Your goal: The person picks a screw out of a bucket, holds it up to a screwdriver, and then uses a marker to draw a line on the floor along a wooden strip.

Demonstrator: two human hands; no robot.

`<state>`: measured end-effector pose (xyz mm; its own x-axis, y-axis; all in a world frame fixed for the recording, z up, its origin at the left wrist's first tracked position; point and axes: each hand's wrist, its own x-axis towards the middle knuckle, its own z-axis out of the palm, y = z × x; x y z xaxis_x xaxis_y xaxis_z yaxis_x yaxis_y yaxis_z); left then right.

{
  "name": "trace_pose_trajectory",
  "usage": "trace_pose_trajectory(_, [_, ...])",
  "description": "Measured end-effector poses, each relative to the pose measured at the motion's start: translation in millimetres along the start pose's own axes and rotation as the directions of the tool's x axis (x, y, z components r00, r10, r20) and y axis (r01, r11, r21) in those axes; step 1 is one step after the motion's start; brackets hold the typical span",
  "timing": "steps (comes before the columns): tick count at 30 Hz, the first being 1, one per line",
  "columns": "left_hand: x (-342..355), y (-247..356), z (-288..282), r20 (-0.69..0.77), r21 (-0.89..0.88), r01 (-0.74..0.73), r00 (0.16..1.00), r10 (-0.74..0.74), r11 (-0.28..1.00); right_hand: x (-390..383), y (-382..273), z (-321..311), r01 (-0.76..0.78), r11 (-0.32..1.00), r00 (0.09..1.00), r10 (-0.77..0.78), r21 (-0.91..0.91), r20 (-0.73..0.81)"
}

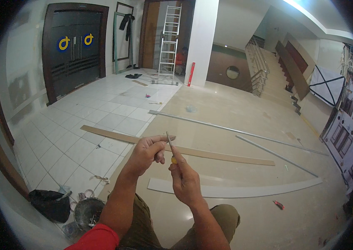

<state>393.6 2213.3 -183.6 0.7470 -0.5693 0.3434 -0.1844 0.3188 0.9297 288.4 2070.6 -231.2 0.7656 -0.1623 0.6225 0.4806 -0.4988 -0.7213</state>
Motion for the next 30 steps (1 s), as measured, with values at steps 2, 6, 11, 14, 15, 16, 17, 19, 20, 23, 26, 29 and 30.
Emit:
trace_pose_trajectory(2, [-1.1, 0.3, 2.5, -0.006, 0.005, 0.005, 1.0, -0.005, 1.0, 1.1, -0.5, -0.1, -0.028, 1.0, 1.0, 0.028, 0.011, 0.002])
trace_pose_trajectory(6, [0.1, -2.7, 4.5, -0.051, -0.019, -0.019, 0.999, 0.018, 1.0, -0.5, 0.9, 0.7, 0.015, 1.0, 1.0, -0.015, -0.014, 0.013])
trace_pose_trajectory(11, [-0.8, -1.3, 4.1, -0.044, -0.008, -0.017, 0.999, 0.016, 1.0, 1.0, 3.2, 2.9, 0.016, 1.0, 0.999, -0.016, -0.007, -0.042])
trace_pose_trajectory(14, [-0.7, -2.2, 3.4, -0.047, 0.013, -0.023, 0.999, 0.023, 1.0, 0.1, -0.3, 4.4, -0.042, 0.999, 0.999, 0.042, 0.001, -0.023])
trace_pose_trajectory(15, [-0.2, -2.5, 3.2, -0.046, 0.025, -0.027, 0.999, 0.028, 0.999, 0.3, 0.1, 5.6, -0.003, 1.0, 1.0, 0.003, 0.009, -0.026])
trace_pose_trajectory(16, [-0.8, -1.3, 3.5, -0.045, 0.029, -0.024, 0.999, 0.025, 0.999, -0.2, 0.4, 7.5, 0.035, 0.999, 0.999, -0.034, 0.024, -0.032])
trace_pose_trajectory(17, [-1.8, 0.7, 4.5, -0.048, 0.023, -0.027, 0.998, 0.028, 0.999, 0.4, 0.4, 6.7, 0.033, 0.999, 0.999, -0.032, 0.028, -0.034])
trace_pose_trajectory(19, [-2.2, 0.7, 4.1, -0.049, 0.015, -0.028, 0.998, 0.029, 0.999, 2.4, -0.1, 2.4, -0.059, 0.997, 0.996, 0.054, -0.056, -0.076])
trace_pose_trajectory(20, [-1.8, -1.0, 2.4, -0.056, 0.012, -0.028, 0.998, 0.029, 1.0, 2.0, -0.3, 3.1, -0.06, 0.997, 0.996, 0.056, -0.058, -0.076])
trace_pose_trajectory(23, [-3.0, -1.3, -1.8, -0.041, 0.004, -0.03, 0.999, 0.03, 1.0, 1.2, -0.4, 5.6, 0.043, 0.994, 0.999, -0.046, -0.103, -0.022])
trace_pose_trajectory(26, [-3.4, 0.3, 3.6, -0.016, -0.002, -0.032, 0.999, 0.032, 0.999, 3.4, -2.7, 3.2, 0.029, 0.991, 0.991, -0.045, -0.13, -0.124])
trace_pose_trajectory(29, [-2.3, -0.6, 2.8, -0.013, -0.009, -0.031, 0.999, 0.031, 0.999, 1.3, 4.3, 5.8, 0.084, 0.986, 0.986, -0.104, -0.146, -0.133])
trace_pose_trajectory(30, [-1.2, -1.0, 2.2, -0.009, -0.012, -0.034, 0.999, 0.033, 0.999, 2.2, 5.8, 3.7, 0.139, 0.97, 0.98, -0.164, -0.201, -0.114])
